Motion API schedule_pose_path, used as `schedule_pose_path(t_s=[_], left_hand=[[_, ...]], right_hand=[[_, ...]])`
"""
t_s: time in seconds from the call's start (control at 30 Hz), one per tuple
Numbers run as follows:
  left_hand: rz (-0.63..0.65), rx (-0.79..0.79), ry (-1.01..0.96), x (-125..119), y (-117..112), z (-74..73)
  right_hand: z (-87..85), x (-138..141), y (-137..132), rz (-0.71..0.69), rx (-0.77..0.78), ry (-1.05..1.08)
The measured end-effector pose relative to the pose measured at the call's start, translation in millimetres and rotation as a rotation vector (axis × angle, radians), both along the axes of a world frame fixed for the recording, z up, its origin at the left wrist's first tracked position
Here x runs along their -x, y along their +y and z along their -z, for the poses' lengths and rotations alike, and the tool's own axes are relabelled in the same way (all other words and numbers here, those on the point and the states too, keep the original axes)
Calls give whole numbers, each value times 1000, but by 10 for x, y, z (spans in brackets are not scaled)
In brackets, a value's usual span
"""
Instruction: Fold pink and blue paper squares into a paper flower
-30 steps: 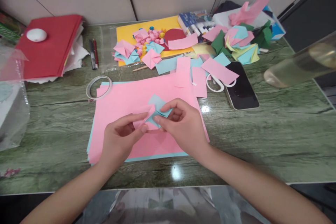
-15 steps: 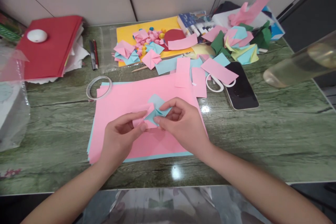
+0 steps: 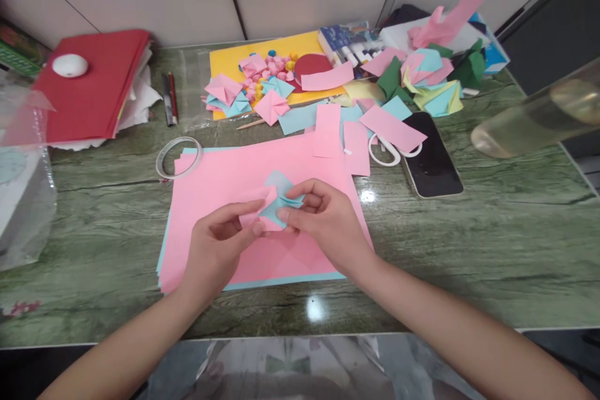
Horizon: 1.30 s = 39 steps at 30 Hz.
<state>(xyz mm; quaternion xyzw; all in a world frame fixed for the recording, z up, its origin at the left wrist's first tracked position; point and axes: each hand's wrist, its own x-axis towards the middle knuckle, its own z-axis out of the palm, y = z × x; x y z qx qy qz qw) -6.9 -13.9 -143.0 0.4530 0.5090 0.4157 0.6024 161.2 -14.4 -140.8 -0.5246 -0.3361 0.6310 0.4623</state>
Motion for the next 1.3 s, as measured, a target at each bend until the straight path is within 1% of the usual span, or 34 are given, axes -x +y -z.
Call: schedule_pose_path(t_s=[0.3, 0.43, 0.73, 0.97, 1.2, 1.3], left_hand=[[5, -21, -74, -13, -3, 22], [-3, -9, -72, -13, -9, 15], [-12, -39, -64, -27, -11, 10], [-29, -62, -11, -26, -24, 17], [-23, -175, 39, -37, -44, -44], [-8, -212, 59, -42, -48, -54]], right_hand=[[-5, 20, -15, 20, 33, 13], [-18, 31, -10, 36, 61, 38], [-27, 73, -10, 64, 63, -15], [-42, 108, -17, 85, 34, 87], [-51, 103, -25, 48, 57, 81], [-55, 103, -29, 24, 44, 81]])
